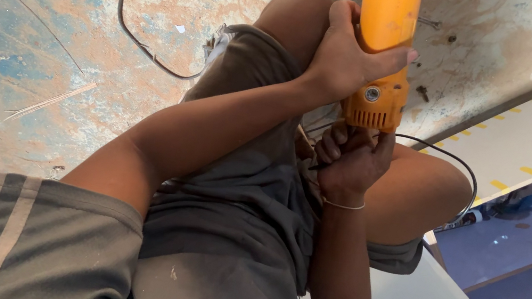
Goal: The person sits on the floor and assembles a yellow power tool by attaching a small black component to the front using a screwdriver. They then use a wrench to tighten the assembly and handle the tool's cord.
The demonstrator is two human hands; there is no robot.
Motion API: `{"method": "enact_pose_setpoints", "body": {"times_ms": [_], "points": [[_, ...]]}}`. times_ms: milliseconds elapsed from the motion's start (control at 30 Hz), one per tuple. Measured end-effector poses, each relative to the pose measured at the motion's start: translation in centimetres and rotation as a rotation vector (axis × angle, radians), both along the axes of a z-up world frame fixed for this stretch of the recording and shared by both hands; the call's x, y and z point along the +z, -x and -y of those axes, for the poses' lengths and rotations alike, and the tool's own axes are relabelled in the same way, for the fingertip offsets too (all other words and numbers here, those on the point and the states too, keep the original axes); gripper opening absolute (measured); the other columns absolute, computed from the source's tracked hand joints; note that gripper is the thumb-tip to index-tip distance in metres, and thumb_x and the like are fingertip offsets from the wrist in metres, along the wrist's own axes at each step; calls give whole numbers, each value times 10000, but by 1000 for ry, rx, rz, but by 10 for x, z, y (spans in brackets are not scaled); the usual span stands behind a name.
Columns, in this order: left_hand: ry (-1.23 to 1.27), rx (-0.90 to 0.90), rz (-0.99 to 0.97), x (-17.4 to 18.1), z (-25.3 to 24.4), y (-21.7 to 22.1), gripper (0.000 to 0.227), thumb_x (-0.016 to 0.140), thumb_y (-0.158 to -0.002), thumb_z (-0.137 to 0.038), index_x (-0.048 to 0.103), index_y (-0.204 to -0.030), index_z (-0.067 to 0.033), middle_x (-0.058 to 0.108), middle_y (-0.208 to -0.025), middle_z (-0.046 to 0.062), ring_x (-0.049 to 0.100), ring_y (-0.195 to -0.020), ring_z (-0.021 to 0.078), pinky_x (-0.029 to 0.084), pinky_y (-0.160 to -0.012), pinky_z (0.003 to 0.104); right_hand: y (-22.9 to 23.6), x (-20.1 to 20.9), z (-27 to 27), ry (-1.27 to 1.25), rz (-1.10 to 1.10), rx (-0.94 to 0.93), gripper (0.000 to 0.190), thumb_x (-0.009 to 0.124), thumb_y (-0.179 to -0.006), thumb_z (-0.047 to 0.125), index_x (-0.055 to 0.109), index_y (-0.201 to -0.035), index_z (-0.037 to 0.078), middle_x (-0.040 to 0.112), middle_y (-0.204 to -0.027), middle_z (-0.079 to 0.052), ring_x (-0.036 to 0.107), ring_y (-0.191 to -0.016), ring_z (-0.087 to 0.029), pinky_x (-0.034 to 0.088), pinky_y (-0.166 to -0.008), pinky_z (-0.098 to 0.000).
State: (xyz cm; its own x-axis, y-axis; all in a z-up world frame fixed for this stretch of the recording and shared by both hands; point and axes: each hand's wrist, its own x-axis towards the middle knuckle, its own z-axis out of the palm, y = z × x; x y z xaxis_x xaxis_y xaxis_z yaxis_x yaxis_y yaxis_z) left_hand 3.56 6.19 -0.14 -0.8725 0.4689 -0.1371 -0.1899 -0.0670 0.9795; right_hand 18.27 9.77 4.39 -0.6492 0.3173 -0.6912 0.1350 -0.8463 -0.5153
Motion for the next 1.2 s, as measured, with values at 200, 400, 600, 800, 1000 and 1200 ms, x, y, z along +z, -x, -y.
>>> {"method": "enact_pose_setpoints", "body": {"times_ms": [200, 400, 600, 800, 1000, 1200], "points": [[-24, -4, 0, 3, -3, -2, 752, 847, -841, -361, 296, -1194, 8, 583, -1080, 146, 698, -982, 170, 639, -843, 302, -3, -4, 0, 36, 28, -40, 662, 344, -1008, 651, 570, -1171, 50, 458, -745, -30, 393, -552, -156, 309, -496, -288], [-18, -8, -5, 0, -3, -1, 738, 843, -852, -364, 305, -1191, 10, 598, -1085, 159, 707, -985, 175, 645, -841, 304, -5, -8, -2, 51, -13, -30, 692, 344, -1017, 665, 572, -1172, 30, 457, -751, -32, 389, -545, -159, 305, -492, -287], [-10, -4, 3, 2, -3, 1, 744, 840, -851, -375, 310, -1191, 20, 602, -1082, 164, 711, -971, 173, 647, -833, 302, -4, -7, -4, 66, -29, -26, 718, 352, -1008, 663, 593, -1225, 22, 455, -743, -26, 389, -542, -151, 306, -496, -282], [21, -24, 8, 2, -2, 1, 750, 835, -849, -385, 308, -1190, 26, 591, -1068, 154, 709, -962, 168, 648, -827, 292, -4, -4, -1, 45, -16, -32, 695, 352, -1017, 666, 586, -1193, 36, 456, -737, -28, 388, -539, -154, 308, -494, -285], [-33, -10, 42, -4, -4, 1, 726, 825, -854, -370, 319, -1198, 20, 575, -1084, 147, 679, -973, 167, 632, -831, 303, -4, -3, -1, 2, -48, -29, 671, 354, -1014, 675, 582, -1154, 59, 471, -745, -34, 390, -550, -155, 313, -498, -281], [-331, -16, 261, -10, -2, 3, 636, 762, -919, -287, 345, -1288, 21, 559, -1159, 140, 640, -1043, 189, 602, -871, 353, -11, -11, 2, -169, -132, -44, 479, 417, -1082, 596, 530, -1075, 131, 494, -793, -27, 424, -612, -151, 334, -528, -273]]}}
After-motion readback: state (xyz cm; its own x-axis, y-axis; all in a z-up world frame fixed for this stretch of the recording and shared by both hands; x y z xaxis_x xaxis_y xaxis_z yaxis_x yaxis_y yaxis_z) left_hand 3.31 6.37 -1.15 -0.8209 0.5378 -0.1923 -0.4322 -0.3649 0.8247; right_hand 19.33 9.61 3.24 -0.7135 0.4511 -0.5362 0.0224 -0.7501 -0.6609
